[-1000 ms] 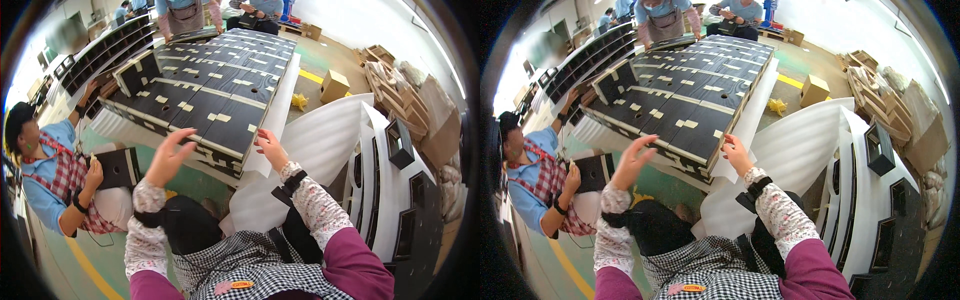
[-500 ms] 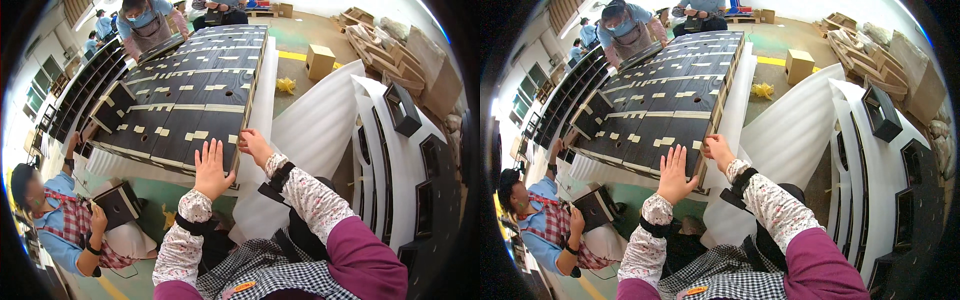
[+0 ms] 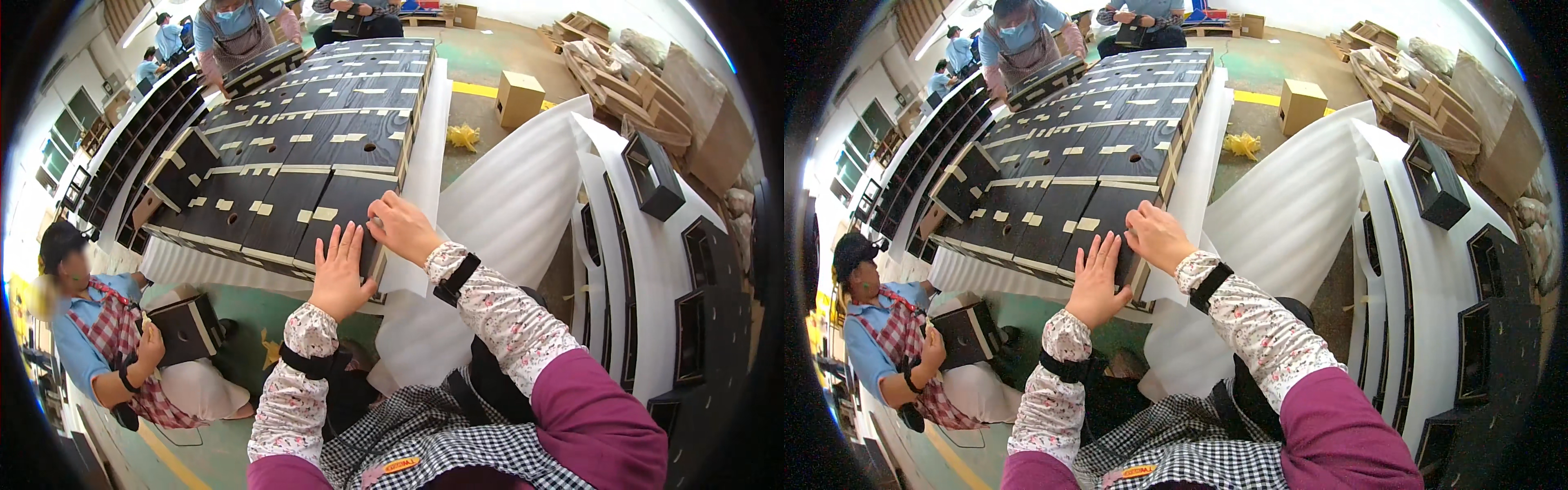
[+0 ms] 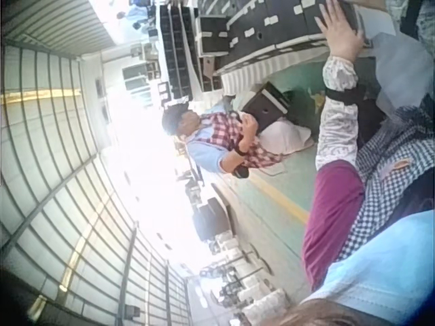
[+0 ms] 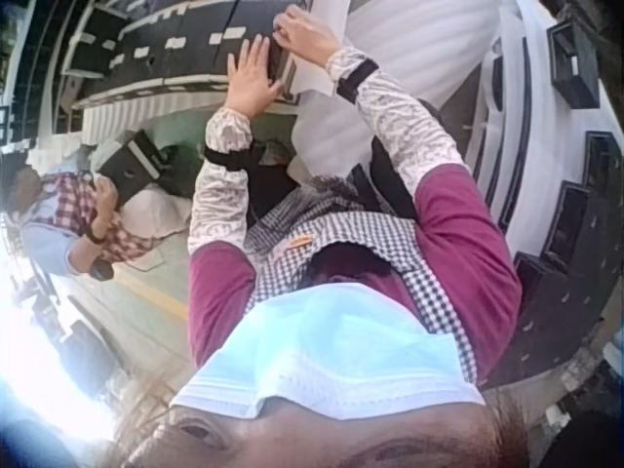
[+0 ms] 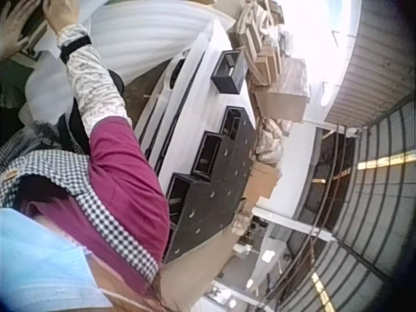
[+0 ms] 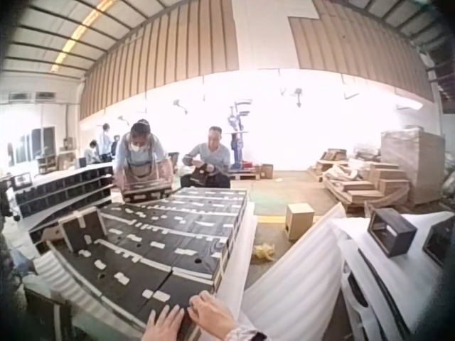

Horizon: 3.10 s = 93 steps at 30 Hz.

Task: The person sits on the floor in a workshop and applies yellow adhesive tape to the edges of small, dark wooden boxes. They handle the boxes one at a time, peeling the tape backing and smoothing it onto the corners.

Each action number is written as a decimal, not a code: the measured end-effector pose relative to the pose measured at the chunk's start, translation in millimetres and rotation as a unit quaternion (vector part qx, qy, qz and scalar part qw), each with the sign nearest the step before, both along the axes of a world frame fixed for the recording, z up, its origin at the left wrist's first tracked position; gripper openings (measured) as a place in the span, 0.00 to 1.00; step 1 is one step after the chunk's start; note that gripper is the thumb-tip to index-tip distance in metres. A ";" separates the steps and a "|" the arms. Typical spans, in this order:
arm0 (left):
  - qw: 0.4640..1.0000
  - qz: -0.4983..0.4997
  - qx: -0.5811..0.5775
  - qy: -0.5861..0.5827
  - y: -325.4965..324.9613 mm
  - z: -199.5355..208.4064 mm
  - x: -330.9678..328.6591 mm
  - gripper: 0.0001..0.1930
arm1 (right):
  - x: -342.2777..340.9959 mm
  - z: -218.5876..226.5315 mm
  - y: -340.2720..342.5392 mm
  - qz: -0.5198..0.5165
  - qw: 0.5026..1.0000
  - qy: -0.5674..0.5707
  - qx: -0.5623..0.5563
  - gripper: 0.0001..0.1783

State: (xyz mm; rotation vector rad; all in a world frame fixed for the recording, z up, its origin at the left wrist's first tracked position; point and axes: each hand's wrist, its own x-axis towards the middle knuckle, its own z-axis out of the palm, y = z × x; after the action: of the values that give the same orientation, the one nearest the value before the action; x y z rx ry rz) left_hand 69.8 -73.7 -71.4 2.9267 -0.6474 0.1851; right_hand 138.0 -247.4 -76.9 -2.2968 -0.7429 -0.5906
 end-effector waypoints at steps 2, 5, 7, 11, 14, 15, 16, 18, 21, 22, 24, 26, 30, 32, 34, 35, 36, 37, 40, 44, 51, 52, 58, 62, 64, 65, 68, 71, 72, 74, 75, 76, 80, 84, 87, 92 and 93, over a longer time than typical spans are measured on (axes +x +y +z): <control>1.000 0.002 -0.002 -0.003 0.6 -2.3 0.7 0.46 | 2.7 2.2 -1.0 0.019 1.000 0.001 0.007 0.09; 1.000 0.002 -0.005 -0.011 -0.8 -0.4 -0.5 0.46 | 4.3 -2.7 -3.7 0.041 0.998 0.022 0.033 0.10; 1.000 0.001 -0.010 -0.019 -1.0 -1.2 -2.0 0.45 | 3.5 -4.0 -2.4 0.042 0.997 0.038 0.053 0.10; 1.000 0.008 -0.002 -0.013 -1.4 -1.3 -1.1 0.46 | 3.9 2.2 -1.9 0.040 0.997 0.045 0.039 0.10; 1.000 0.008 -0.004 -0.009 -1.5 -0.2 -0.4 0.46 | 6.6 -0.2 -4.9 0.044 0.998 0.050 0.006 0.10; 1.000 0.009 -0.001 -0.011 -2.9 0.0 -0.6 0.46 | 7.4 -1.9 -6.5 0.045 0.998 0.054 -0.002 0.11; 1.000 0.011 0.001 -0.011 -3.0 -1.0 -1.8 0.46 | 5.1 0.3 -5.3 0.041 0.997 0.066 0.018 0.10; 1.000 0.011 -0.006 -0.011 -0.9 -0.5 -2.3 0.46 | 0.7 5.0 -3.1 0.034 0.993 0.093 0.059 0.10; 1.000 0.014 -0.010 0.000 -1.2 1.4 -2.6 0.46 | -0.7 10.3 -4.4 0.027 0.999 0.002 -0.046 0.06; 1.000 0.011 -0.013 -0.001 -1.9 1.9 -2.9 0.46 | 0.4 12.3 -4.8 0.030 0.996 -0.021 -0.087 0.06; 1.000 0.007 -0.018 -0.003 -2.1 2.0 -3.1 0.46 | 4.4 17.9 -3.8 0.034 0.976 -0.089 -0.194 0.05; 1.000 0.003 -0.026 -0.018 -1.1 -0.5 -2.4 0.46 | 6.6 25.8 -1.3 0.045 0.950 -0.149 -0.272 0.03; 0.999 -0.002 -0.035 -0.033 0.5 -3.8 -1.0 0.45 | 17.0 34.9 4.2 0.089 0.911 -0.212 -0.342 0.04; 0.999 0.002 -0.037 -0.026 1.2 -3.4 -0.7 0.45 | 24.3 35.6 3.7 0.112 0.921 -0.185 -0.324 0.04; 0.999 0.007 -0.034 -0.014 1.1 -2.7 0.4 0.45 | 29.6 36.4 -6.0 0.129 0.948 -0.121 -0.264 0.05; 0.999 0.007 -0.029 -0.021 2.1 -4.6 1.0 0.44 | 30.3 35.2 -10.3 0.143 0.960 -0.085 -0.224 0.05; 0.999 0.006 -0.028 -0.024 3.5 -5.0 1.7 0.44 | 30.0 33.5 -15.1 0.151 0.968 -0.046 -0.197 0.05; 0.999 0.005 -0.028 -0.025 3.9 -5.2 1.3 0.44 | 24.5 34.5 -19.3 0.158 0.972 -0.004 -0.171 0.04; 1.000 -0.005 -0.027 -0.014 6.5 -4.1 -0.6 0.44 | 9.0 32.3 -27.1 0.165 0.979 0.078 -0.095 0.05; 0.999 -0.018 -0.026 0.001 9.4 -2.3 -1.8 0.43 | -12.2 32.4 -34.2 0.177 0.969 0.129 -0.115 0.06; 0.999 -0.031 -0.028 0.001 13.1 -5.2 2.5 0.43 | -85.5 -6.8 -40.8 0.305 0.849 0.309 -0.300 0.09; 0.999 -0.032 -0.026 0.001 13.0 -4.1 2.7 0.43 | -95.2 -5.6 -38.2 0.311 0.842 0.286 -0.335 0.09; 1.000 -0.019 -0.022 0.001 13.5 -2.2 1.3 0.45 | -65.9 1.3 -51.1 0.159 0.916 0.366 -0.045 0.12; 1.000 -0.016 -0.027 -0.001 7.5 0.2 2.5 0.45 | -47.7 -18.9 -42.5 0.073 0.871 0.431 0.222 0.12; 1.000 -0.014 -0.027 -0.001 8.0 -1.9 2.3 0.44 | -47.2 -22.6 -30.7 0.001 0.877 0.424 0.227 0.13; 1.000 -0.013 -0.027 -0.006 9.3 -2.9 2.5 0.44 | -54.3 -17.2 -21.1 0.025 0.871 0.410 0.269 0.17; 0.999 -0.015 -0.027 -0.015 8.3 -4.1 3.5 0.44 | -47.5 -37.5 -11.1 -0.004 0.842 0.455 0.289 0.21; 0.999 -0.014 -0.029 -0.015 6.0 -2.7 1.7 0.44 | -39.6 -49.5 -6.1 -0.046 0.818 0.474 0.322 0.23; 0.999 -0.015 -0.032 -0.016 5.9 -1.1 1.4 0.43 | -36.7 -52.1 -3.6 -0.056 0.812 0.480 0.327 0.23; 0.999 -0.014 -0.033 -0.017 5.9 -0.5 0.5 0.43 | -31.6 -51.7 1.2 -0.077 0.800 0.491 0.335 0.21; 0.999 -0.013 -0.031 -0.016 6.1 -1.0 -0.1 0.43 | -29.3 -54.6 1.1 -0.071 0.793 0.501 0.339 0.21; 0.999 -0.012 -0.028 -0.017 6.3 -1.2 0.2 0.43 | -26.5 -56.9 1.2 -0.066 0.786 0.509 0.344 0.21; 0.999 -0.013 -0.027 -0.024 5.9 -2.4 0.4 0.43 | -15.0 -58.3 -1.9 -0.046 0.787 0.527 0.317 0.18; 0.999 -0.010 -0.032 -0.026 5.8 -1.5 0.4 0.44 | -9.4 -70.0 -3.6 -0.053 0.860 0.456 0.224 0.15; 0.999 -0.015 -0.037 -0.021 3.6 -2.0 -0.6 0.44 | -13.1 -108.1 -21.9 -0.079 0.870 0.460 0.156 0.12; 0.999 -0.018 -0.035 -0.031 5.2 1.3 2.6 0.44 | -34.8 -99.6 -24.2 0.092 0.872 0.354 0.325 0.15; 0.999 -0.011 -0.030 -0.027 7.8 -1.7 -1.1 0.44 | -36.4 -90.3 -20.9 0.114 0.909 0.308 0.257 0.20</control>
State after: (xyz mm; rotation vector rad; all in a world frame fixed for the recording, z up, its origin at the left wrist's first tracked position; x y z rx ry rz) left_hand 68.7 -65.9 -73.1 2.8653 -0.6698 0.2767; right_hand 101.6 -268.3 -167.2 -1.7163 -0.4570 0.0658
